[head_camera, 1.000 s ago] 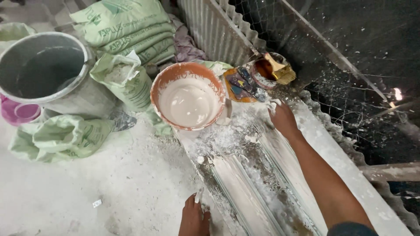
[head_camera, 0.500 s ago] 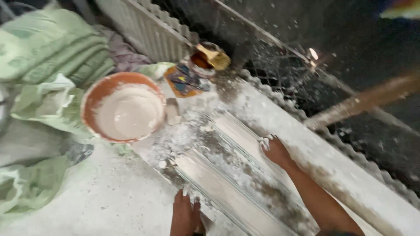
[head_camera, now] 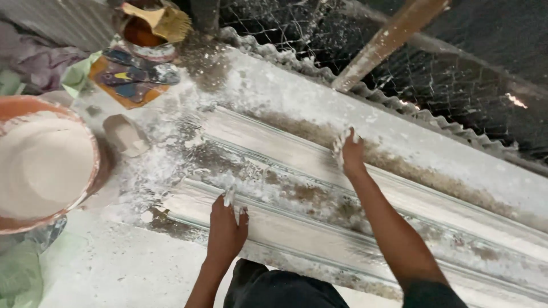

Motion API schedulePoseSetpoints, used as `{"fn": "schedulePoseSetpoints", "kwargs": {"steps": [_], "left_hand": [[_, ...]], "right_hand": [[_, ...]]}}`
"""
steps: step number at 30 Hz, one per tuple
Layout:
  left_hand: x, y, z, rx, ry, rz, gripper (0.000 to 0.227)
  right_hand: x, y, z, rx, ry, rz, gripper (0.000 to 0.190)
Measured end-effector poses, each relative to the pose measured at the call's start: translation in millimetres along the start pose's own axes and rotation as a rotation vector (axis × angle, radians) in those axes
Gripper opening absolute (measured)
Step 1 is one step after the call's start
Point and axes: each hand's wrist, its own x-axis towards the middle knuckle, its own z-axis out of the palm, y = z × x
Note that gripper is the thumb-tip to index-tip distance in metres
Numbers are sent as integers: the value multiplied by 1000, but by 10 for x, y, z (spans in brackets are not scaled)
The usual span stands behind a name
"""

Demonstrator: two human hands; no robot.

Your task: Applying plaster mixture and reinforcement fibers to decorative trim molds.

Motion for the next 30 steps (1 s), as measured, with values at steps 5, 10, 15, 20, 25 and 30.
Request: {"fn": "schedulePoseSetpoints", "kwargs": {"steps": [5,10,15,20,25,30], "left_hand": [[76,254,43,-37,-1,-17,55],[-52,-125,482,31,-74,29,48],[181,-116,1070,18,-234,151,32],[390,-239,2045,391,-229,253,34],[307,844,2709,38,-134,397,51],[-214,1513,3852,228,-277,441,18]], "right_hand": [[-70,23,232,555,70,406,69],[-91,475,-628,860,-133,585,59],[-47,1468,-1849,220,81,49,40],[-214,1478,-2952,50,103,-146,23],[196,1682,-4055,42,199,-72,24],[1147,1584,-5312,-3,320,-346,25]]}}
